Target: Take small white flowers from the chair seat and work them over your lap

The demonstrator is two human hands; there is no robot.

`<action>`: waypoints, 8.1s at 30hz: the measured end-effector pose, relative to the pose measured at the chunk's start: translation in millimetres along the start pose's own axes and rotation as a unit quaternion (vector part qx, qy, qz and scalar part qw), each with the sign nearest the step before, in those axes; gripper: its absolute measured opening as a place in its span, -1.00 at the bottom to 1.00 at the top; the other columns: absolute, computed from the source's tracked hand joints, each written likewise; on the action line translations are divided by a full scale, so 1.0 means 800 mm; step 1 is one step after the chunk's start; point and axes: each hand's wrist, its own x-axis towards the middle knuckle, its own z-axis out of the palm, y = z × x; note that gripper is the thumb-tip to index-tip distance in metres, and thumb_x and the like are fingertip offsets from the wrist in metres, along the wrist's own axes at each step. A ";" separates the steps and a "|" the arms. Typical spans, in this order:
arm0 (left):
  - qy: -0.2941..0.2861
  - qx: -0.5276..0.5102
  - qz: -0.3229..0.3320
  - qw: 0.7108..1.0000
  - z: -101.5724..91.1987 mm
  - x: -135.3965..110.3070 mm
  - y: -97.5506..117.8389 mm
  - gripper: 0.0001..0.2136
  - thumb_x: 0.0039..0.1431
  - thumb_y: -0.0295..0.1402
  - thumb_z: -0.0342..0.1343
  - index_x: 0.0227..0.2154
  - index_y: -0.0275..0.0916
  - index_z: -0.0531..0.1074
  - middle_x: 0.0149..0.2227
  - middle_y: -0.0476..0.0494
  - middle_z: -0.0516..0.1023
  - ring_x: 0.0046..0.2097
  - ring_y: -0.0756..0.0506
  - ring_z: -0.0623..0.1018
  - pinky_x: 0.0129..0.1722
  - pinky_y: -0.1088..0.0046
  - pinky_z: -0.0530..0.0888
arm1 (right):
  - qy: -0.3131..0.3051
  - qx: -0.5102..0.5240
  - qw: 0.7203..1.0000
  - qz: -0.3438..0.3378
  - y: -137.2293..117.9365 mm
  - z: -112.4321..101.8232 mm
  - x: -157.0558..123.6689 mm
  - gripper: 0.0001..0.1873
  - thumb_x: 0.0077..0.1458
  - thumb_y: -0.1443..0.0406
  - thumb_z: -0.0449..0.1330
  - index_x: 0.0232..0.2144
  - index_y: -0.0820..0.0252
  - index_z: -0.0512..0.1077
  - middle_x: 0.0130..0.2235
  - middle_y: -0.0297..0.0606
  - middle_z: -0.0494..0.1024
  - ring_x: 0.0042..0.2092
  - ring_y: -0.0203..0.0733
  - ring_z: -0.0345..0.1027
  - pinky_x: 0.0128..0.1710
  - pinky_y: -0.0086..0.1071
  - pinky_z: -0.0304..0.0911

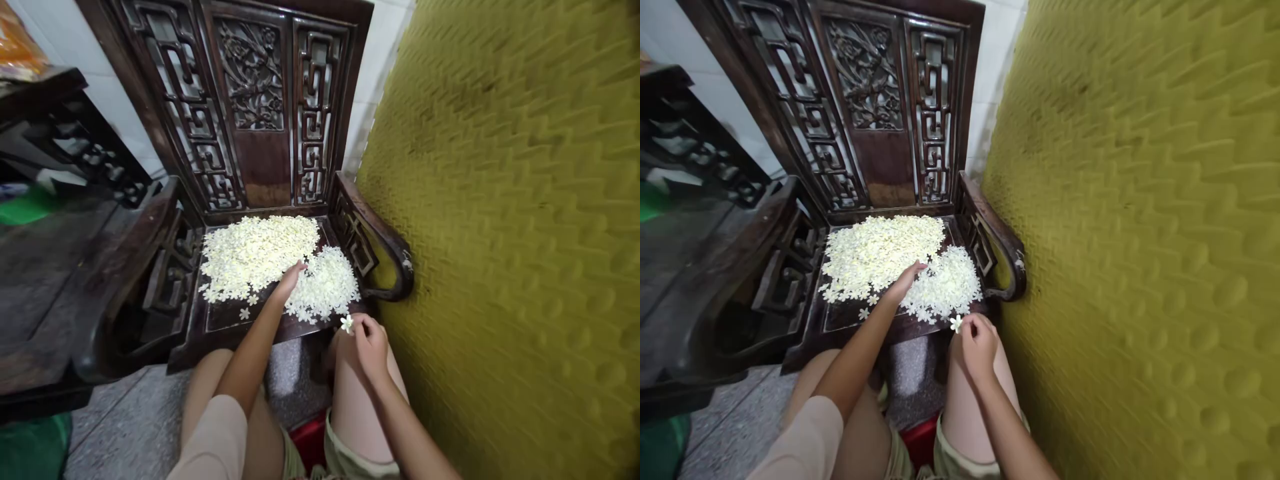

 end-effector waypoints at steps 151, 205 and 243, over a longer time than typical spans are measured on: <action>0.195 -0.183 0.008 0.964 0.021 -0.197 -0.114 -0.90 -0.15 -0.44 0.10 -0.62 -0.27 0.26 -0.63 0.06 0.35 -0.52 0.06 0.41 -0.39 0.51 0.38 | -0.239 0.372 0.869 0.221 0.054 0.103 -0.029 -0.84 -0.23 0.21 0.10 -0.61 0.12 0.17 -0.51 -0.28 0.48 -0.42 -0.12 0.43 -0.37 -0.29 0.29; 0.157 0.134 0.202 0.958 0.017 -0.224 -0.105 -0.92 -0.14 -0.43 0.15 -0.65 -0.25 0.38 -0.51 -0.02 0.37 -0.40 0.01 0.39 -0.35 0.49 0.31 | -0.327 0.287 0.889 0.146 0.054 0.097 -0.032 -0.73 -0.27 0.15 0.25 -0.51 0.23 0.49 -0.53 -0.33 0.45 -0.56 -0.40 0.11 -0.59 -0.49 -0.02; 0.160 -0.178 -0.004 0.971 0.014 -0.201 -0.122 -0.72 -0.32 -0.27 0.26 -0.54 -0.27 0.33 -0.57 -0.02 0.46 -0.44 -0.01 0.49 -0.34 0.44 0.37 | -0.239 0.333 0.866 0.287 0.065 0.102 -0.024 -0.84 -0.21 0.25 0.20 -0.51 0.21 0.38 -0.67 -0.48 0.26 -0.66 -0.45 0.05 -0.67 -0.53 -0.09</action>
